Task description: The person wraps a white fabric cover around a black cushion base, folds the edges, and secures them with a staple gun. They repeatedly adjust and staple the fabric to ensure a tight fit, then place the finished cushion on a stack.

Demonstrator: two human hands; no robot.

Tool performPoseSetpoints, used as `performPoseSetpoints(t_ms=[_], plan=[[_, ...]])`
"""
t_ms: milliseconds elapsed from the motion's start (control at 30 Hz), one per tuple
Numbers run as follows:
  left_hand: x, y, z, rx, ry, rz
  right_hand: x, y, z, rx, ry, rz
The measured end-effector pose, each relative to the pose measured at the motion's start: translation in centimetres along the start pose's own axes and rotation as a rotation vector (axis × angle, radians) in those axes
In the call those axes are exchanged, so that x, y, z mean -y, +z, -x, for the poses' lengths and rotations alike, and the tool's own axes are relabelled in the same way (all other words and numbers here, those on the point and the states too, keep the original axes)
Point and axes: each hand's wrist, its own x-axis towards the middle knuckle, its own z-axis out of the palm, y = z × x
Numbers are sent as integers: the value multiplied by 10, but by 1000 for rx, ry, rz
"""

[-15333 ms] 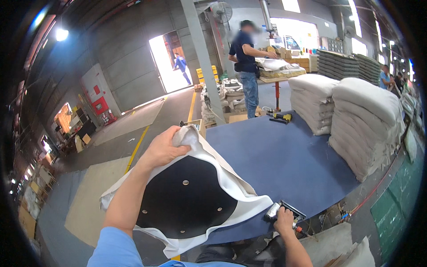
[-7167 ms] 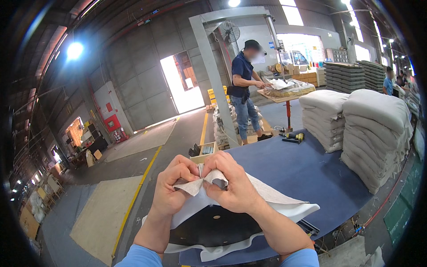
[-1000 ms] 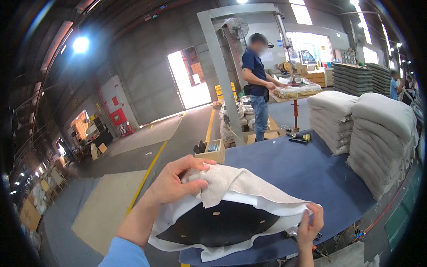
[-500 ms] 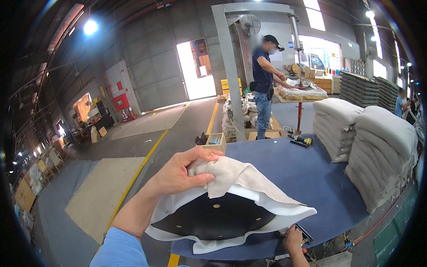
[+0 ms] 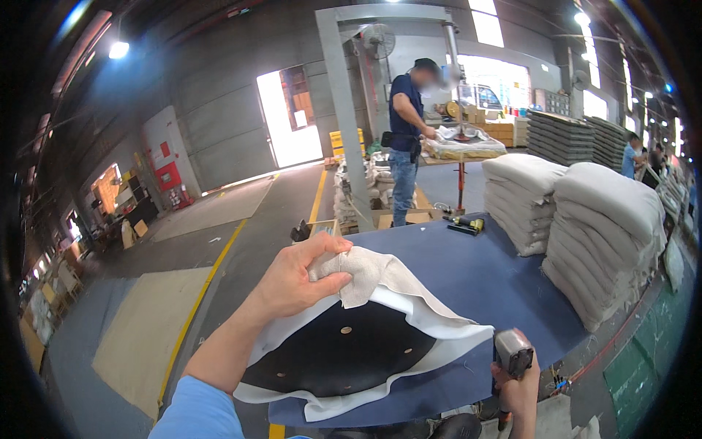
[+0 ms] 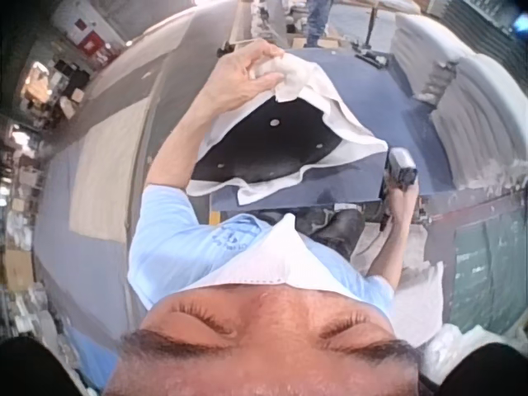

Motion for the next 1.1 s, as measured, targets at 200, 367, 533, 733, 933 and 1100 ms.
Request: performPoseSetpoints(t_ms=[200, 367, 533, 733, 933, 1100], plan=[[-21, 18, -9, -31, -52, -131, 113, 68, 32, 340, -211, -435], [-31, 33, -6, -81, -16, -210, 134, 120, 33, 561, -217, -552], [-39, 39, -3, -104, 52, -234, 140, 138, 34, 567, -314, -543], [-40, 42, -2, -134, 108, -238, 139, 143, 37, 491, -249, -523], [-44, 45, 0, -139, 105, -247, 141, 139, 39, 533, -234, -461], [-48, 45, 2, -99, 68, -246, 142, 138, 38, 533, -310, -390]])
